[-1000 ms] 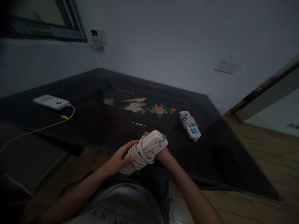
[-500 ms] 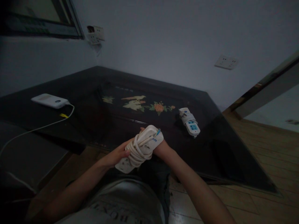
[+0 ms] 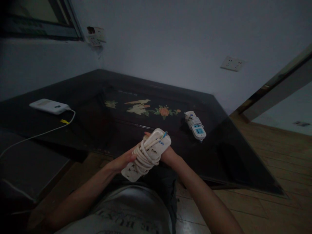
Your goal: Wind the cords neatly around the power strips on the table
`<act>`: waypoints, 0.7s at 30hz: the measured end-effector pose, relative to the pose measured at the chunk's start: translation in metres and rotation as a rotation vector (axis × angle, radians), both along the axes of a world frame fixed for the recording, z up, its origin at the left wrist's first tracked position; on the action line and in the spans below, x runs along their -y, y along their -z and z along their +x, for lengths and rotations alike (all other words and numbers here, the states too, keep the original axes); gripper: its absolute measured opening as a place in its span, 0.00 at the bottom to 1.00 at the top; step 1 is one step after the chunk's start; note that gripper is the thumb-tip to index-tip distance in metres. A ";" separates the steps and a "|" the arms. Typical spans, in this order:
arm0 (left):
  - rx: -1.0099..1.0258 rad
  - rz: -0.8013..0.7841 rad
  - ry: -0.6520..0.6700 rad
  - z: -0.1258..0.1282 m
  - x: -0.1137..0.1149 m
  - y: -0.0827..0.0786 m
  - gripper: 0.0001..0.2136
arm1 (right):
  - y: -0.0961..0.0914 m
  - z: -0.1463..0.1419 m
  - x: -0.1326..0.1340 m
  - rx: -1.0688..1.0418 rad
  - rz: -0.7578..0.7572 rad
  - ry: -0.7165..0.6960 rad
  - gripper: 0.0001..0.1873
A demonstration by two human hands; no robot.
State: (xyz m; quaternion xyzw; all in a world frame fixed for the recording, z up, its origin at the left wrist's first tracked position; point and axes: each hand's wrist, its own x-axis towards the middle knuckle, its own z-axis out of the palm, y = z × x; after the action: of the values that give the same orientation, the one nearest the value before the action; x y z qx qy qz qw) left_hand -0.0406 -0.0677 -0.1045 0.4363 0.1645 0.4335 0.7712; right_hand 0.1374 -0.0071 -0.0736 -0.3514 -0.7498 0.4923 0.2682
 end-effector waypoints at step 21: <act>-0.053 0.005 -0.249 0.006 0.006 0.006 0.27 | -0.007 0.014 -0.010 -0.093 -0.002 0.324 0.12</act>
State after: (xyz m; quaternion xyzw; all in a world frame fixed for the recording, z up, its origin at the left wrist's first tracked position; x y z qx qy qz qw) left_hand -0.0351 -0.0741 -0.1107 0.4259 0.2365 0.5146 0.7056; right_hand 0.1510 0.0029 -0.0662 -0.4447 -0.6699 0.4589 0.3781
